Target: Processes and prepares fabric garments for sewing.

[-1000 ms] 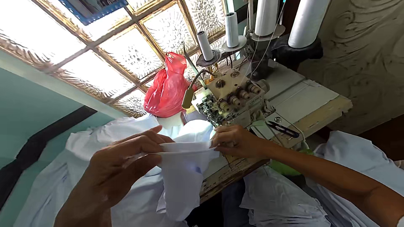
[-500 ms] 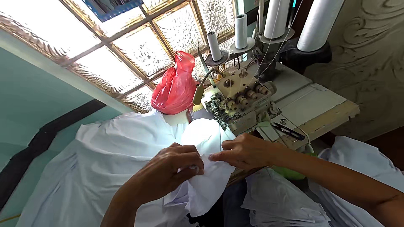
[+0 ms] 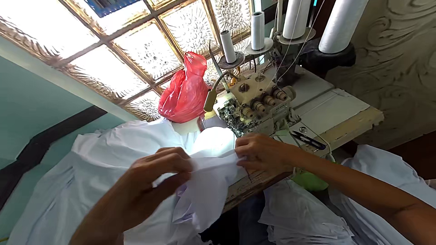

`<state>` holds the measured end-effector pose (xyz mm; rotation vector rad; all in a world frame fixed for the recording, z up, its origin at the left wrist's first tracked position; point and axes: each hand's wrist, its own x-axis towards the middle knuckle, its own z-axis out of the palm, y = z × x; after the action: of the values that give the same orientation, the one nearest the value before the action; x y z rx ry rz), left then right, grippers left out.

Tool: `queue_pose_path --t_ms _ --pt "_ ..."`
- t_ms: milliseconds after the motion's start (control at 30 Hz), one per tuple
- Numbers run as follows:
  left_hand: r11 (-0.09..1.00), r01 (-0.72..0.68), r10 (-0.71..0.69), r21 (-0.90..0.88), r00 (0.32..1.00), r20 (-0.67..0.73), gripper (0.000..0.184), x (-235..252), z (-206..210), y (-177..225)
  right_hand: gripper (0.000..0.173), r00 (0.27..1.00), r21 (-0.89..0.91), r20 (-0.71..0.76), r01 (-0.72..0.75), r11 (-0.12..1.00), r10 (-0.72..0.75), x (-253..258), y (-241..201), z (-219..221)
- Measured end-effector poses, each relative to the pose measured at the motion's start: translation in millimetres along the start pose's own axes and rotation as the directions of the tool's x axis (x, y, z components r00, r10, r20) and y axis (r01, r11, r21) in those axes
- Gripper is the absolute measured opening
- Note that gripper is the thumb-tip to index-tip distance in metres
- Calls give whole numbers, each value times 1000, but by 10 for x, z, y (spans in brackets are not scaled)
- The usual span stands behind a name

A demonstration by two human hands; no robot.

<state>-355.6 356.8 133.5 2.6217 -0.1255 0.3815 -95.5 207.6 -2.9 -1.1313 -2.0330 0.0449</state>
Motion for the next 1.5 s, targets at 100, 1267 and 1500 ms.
queue_pose_path --t_ms 100,1267,1500 --pt "989 39 -55 -140 992 -112 21 -49 -135 -45 16 999 -120 -49 -10 993 4 -38 213 58" --pt "974 -144 137 -173 989 -56 18 241 28 89 14 1000 -66 -13 -15 998 14 58 58 -114" --pt "997 -29 12 -67 968 -251 15 185 -44 -233 5 997 -11 -67 -50 999 49 -155 331 72"
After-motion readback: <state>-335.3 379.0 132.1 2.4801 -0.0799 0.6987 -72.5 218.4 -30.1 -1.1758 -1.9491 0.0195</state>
